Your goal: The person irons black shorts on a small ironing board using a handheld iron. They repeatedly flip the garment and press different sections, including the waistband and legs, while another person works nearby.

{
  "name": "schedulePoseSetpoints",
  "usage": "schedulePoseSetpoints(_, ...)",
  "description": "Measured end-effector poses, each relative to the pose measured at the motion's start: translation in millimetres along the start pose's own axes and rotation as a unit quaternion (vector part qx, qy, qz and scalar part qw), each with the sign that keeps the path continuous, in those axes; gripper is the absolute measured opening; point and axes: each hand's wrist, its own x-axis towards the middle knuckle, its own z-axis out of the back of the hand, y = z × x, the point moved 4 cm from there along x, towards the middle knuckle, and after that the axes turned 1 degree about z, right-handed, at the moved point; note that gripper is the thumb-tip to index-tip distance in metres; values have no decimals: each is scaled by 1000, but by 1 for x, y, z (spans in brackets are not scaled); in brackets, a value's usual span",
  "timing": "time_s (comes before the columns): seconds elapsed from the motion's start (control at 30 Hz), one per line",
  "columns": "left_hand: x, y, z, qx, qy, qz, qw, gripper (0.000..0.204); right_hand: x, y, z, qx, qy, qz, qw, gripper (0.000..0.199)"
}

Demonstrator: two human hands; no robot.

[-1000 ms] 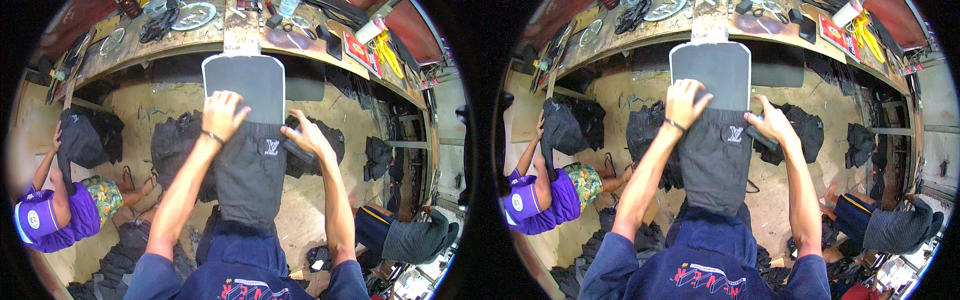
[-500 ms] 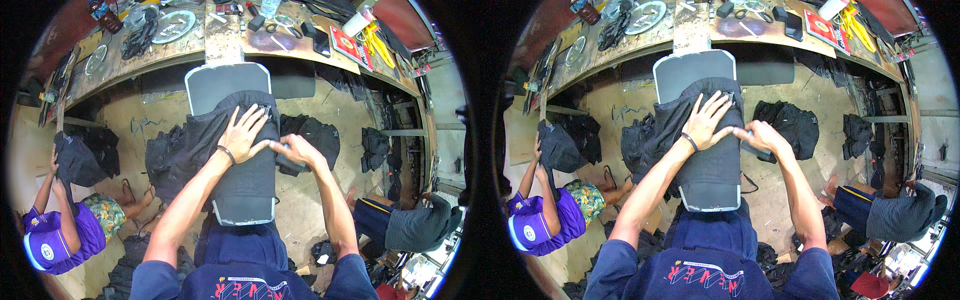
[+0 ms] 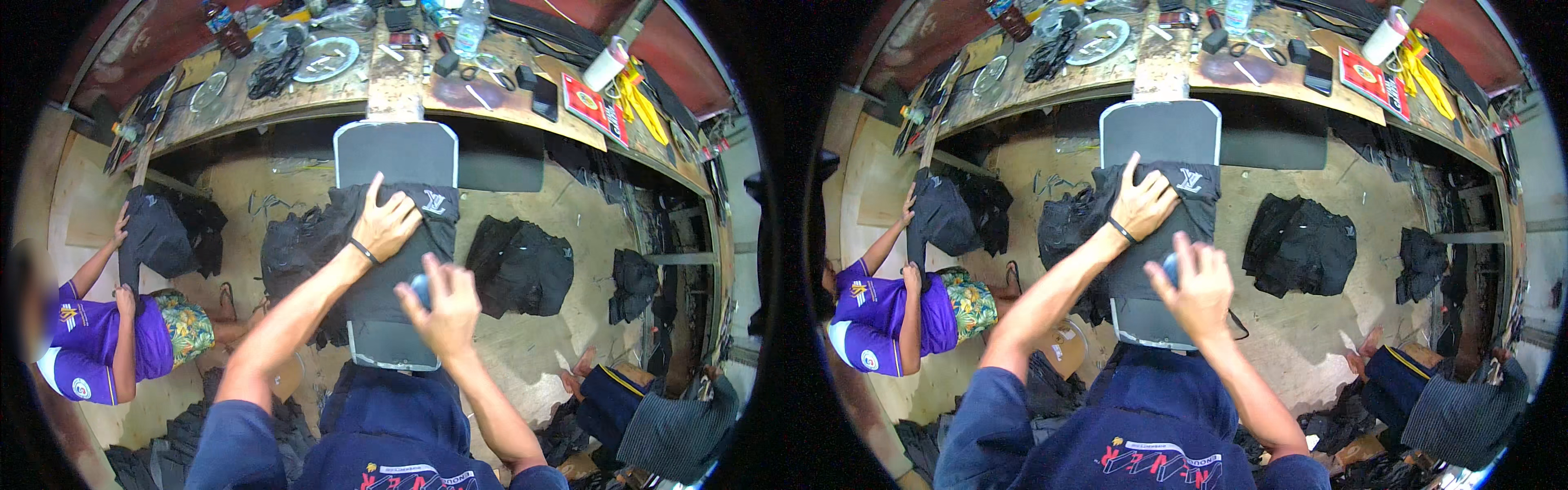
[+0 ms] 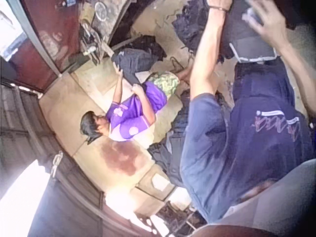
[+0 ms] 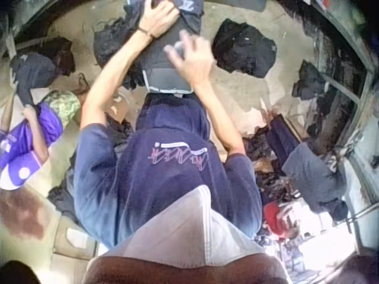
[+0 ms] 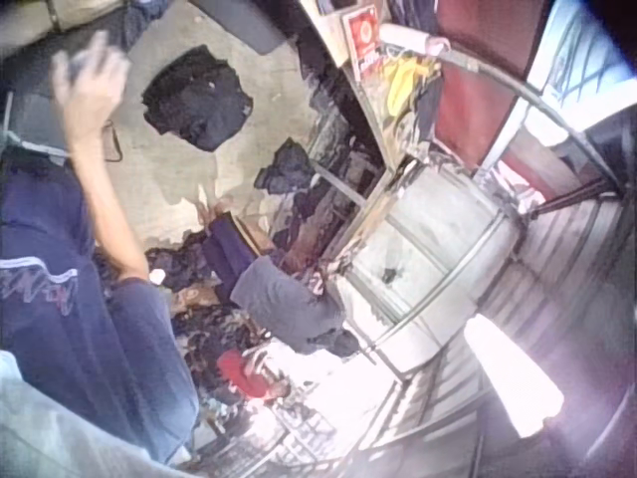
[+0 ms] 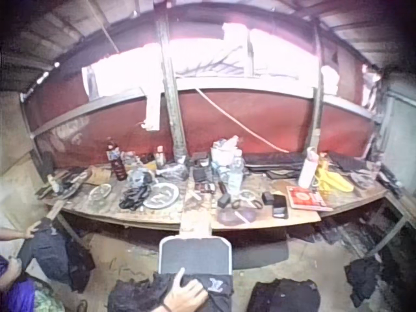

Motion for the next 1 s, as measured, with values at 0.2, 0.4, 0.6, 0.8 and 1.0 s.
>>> schedulePoseSetpoints(0.2, -32, 6, -35, -97, -57, 27, 993, 33, -38, 5, -54, 46, 114, 9, 992, 66)
schedulePoseSetpoints(0.4, -8, 41, -18, -102, -155, 94, 978, 48, -12, -1, -75, 59, 218, 119, 967, 58)
schedulePoseSetpoints(0.6, 17, 81, -69, -210, 165, 128, 955, 64, 58, -2, -112, 87, 162, 93, 979, 58)
schedulePoseSetpoints(0.8, 17, 82, -62, -161, 14, 136, 977, 89, 41, 21, -112, 84, 202, 61, 974, 56)
schedulePoseSetpoints(1.0, 19, 76, -54, -155, 87, 166, 970, 95, 73, 5, -91, 83, 151, 58, 983, 49)
